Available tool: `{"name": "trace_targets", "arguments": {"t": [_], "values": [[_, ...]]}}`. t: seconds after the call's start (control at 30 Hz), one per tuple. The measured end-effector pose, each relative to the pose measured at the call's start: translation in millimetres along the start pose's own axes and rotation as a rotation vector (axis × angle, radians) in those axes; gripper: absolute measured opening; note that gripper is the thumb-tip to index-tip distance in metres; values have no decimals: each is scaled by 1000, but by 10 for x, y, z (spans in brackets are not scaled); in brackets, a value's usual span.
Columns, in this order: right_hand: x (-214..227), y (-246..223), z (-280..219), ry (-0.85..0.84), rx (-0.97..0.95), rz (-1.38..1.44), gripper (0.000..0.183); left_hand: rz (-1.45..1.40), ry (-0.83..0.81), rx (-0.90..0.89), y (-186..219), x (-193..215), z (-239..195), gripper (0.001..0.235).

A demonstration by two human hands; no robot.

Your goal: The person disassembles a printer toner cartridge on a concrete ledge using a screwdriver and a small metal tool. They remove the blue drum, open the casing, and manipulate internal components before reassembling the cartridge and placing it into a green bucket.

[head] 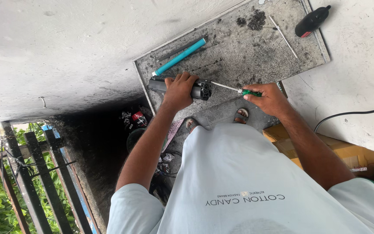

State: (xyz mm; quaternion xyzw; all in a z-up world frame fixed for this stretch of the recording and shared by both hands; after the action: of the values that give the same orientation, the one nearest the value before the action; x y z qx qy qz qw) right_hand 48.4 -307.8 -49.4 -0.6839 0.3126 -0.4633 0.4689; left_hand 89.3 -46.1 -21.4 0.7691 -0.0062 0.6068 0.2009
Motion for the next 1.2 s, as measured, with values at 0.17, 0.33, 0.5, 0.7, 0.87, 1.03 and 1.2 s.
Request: {"name": "trace_targets", "arguments": {"t": [0.17, 0.33, 0.5, 0.7, 0.87, 1.03, 1.2], "values": [[110, -158, -54, -9, -74, -265, 38, 28, 37, -20, 66, -61, 36, 74], [186, 30, -19, -46, -184, -407, 35, 73, 50, -31, 134, -216, 66, 72], [126, 764, 118, -130, -423, 170, 37, 155, 77, -54, 190, -428, 117, 67], [-95, 1368, 212, -246, -610, 286, 34, 217, 60, -108, 184, -673, 219, 66], [-319, 1600, 148, -363, -721, 353, 40, 224, 36, -94, 130, -728, 374, 62], [-326, 1732, 185, -298, -607, 260, 37, 264, -64, -92, 83, -886, 450, 57], [-30, 1216, 308, -21, -52, -380, 38, 283, -17, -113, 110, -854, 478, 50]]}}
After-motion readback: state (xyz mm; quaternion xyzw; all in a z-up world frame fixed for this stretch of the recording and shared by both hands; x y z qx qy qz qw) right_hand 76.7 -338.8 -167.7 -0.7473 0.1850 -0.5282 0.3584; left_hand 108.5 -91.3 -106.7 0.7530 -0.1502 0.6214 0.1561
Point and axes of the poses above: each hand's wrist, its own z-axis towards the middle knuckle, its own x-axis out of the back of the hand, y = z × x, the point moved 10 cm from there along z, towards the middle knuckle, and after that the axes turned 6 degrees about x, right-handed, at the moved point
